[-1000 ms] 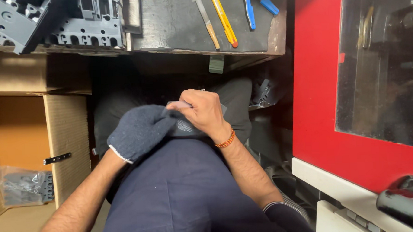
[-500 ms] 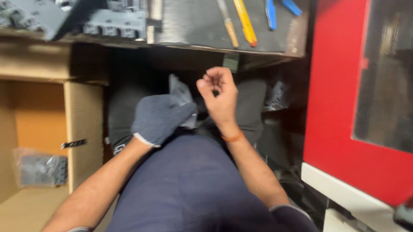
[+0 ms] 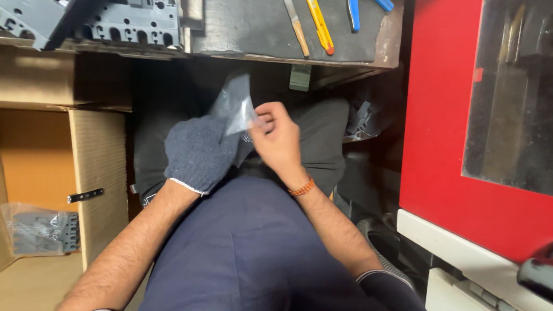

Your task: The person sits on the floor and repeatedly trims flash from gray plastic housing parts using pliers, a metal file, and a utility knife. They wipe each part with a cloth, then place it into a plastic bag and into a cardboard box.

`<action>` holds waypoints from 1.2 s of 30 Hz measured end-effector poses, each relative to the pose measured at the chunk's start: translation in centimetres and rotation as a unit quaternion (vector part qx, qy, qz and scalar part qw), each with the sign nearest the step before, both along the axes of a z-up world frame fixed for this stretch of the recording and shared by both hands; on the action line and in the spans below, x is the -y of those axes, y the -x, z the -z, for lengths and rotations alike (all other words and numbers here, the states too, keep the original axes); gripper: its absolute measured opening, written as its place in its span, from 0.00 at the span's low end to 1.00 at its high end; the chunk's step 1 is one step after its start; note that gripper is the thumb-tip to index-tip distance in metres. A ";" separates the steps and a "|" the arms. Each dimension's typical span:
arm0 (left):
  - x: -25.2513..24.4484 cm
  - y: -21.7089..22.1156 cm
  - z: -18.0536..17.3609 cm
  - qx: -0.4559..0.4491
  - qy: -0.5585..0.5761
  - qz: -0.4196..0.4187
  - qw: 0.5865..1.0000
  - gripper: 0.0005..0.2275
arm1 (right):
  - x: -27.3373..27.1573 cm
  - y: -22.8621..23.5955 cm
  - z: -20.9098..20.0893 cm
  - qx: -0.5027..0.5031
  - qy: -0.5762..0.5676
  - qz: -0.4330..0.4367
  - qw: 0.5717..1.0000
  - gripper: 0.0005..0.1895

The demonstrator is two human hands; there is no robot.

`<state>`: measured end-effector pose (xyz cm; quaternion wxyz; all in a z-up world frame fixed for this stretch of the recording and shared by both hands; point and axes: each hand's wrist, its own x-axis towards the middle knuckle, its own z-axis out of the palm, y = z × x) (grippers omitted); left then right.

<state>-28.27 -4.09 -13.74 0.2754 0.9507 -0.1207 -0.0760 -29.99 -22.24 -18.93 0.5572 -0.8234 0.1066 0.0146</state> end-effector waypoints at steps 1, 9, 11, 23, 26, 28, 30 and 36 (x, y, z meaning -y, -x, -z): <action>0.1 0.0 0.0 -0.004 0.022 -0.038 0.999 0.11 | -0.3 0.1 0.3 -0.031 0.045 -0.020 0.998 0.09; -0.1 -1.3 -0.6 0.056 0.113 -0.134 0.983 0.11 | 0.4 0.4 -0.5 0.032 -0.059 -0.035 0.997 0.12; 0.1 -1.5 -0.1 0.070 0.103 -0.138 0.983 0.10 | 0.8 1.2 -1.6 0.066 -0.107 -0.019 0.992 0.13; 0.2 -0.6 2.9 0.180 0.162 -0.082 0.967 0.10 | -2.3 -2.6 -1.3 -0.253 -0.501 -0.077 0.824 0.34; -1.1 -0.2 4.0 0.184 0.148 -0.104 0.966 0.08 | -2.4 -2.4 -4.9 -0.198 -0.225 -0.283 0.911 0.28; -1.8 0.5 4.7 0.130 0.141 -0.129 0.973 0.07 | -2.3 -3.7 -8.1 -0.155 0.006 -0.279 0.948 0.21; -2.1 1.1 5.6 0.095 0.113 -0.106 0.983 0.07 | -2.5 -6.3 -11.0 -0.042 -0.011 -0.242 0.969 0.15; -2.1 2.0 5.9 -0.019 0.035 -0.054 0.998 0.12 | -10.2 -18.4 -19.2 0.330 0.118 -0.297 0.888 0.23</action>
